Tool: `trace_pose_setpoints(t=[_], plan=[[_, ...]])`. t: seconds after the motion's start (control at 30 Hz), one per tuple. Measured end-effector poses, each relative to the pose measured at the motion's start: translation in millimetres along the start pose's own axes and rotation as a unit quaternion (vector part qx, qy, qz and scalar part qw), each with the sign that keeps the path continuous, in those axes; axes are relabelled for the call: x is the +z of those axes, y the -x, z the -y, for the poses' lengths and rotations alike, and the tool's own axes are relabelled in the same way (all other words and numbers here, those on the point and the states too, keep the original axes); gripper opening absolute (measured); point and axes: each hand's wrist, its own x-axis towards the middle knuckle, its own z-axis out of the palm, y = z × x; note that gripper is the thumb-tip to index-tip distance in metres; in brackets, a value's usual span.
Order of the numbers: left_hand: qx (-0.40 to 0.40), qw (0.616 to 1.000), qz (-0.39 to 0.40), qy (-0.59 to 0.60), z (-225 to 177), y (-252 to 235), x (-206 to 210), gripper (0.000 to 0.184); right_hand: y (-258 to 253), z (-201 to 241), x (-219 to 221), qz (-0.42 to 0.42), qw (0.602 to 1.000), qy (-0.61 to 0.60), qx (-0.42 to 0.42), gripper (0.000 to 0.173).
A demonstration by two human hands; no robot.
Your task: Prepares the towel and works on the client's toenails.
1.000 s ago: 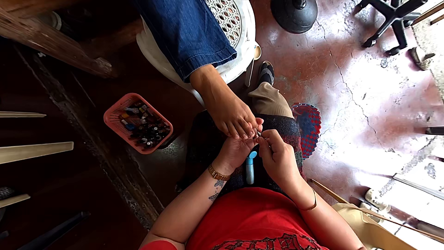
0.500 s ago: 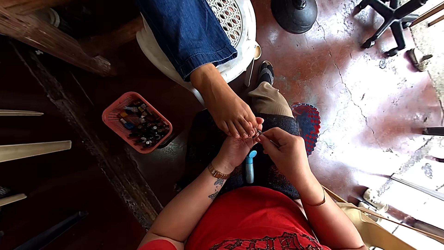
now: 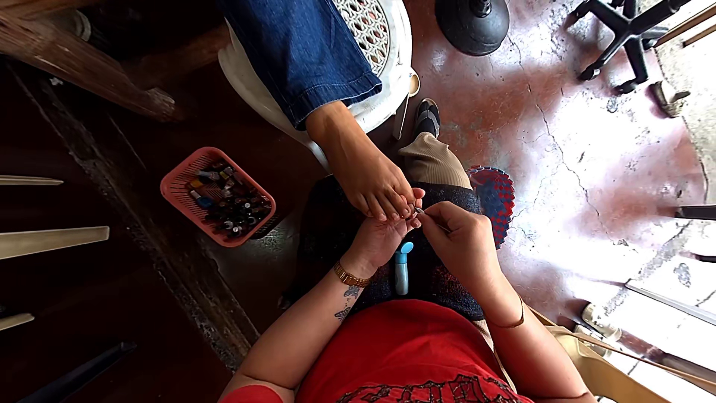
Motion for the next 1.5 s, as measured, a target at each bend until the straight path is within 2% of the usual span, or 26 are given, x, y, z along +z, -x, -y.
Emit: trace_pose_setpoints(t=[0.5, 0.67, 0.97, 1.13, 1.5], plan=[[0.002, 1.000, 0.004, 0.016, 0.6, 0.3, -2.0, 0.016, 7.5, -2.0, 10.7, -0.007, 1.000, 0.012, -0.011, 0.014], [-0.003, 1.000, 0.015, 0.017, 2.4, -0.5, -7.5, 0.016, -0.7, -2.1, -2.8, 0.036, 0.999, -0.012, 0.024, 0.012], [-0.006, 1.000, -0.009, -0.013, 1.2, -0.7, -4.4, 0.026, -21.5, 9.6, -20.0, 0.081, 0.994, 0.072, 0.016, 0.015], [0.001, 1.000, 0.001, -0.013, 1.9, -1.6, -5.2, 0.021, -17.9, 8.7, -16.5, 0.065, 0.995, 0.072, 0.014, 0.015], [0.003, 1.000, -0.011, -0.007, 0.7, 0.2, -1.3, 0.026, -6.6, 5.8, -3.7, 0.013, 0.998, 0.056, -0.012, 0.014]])
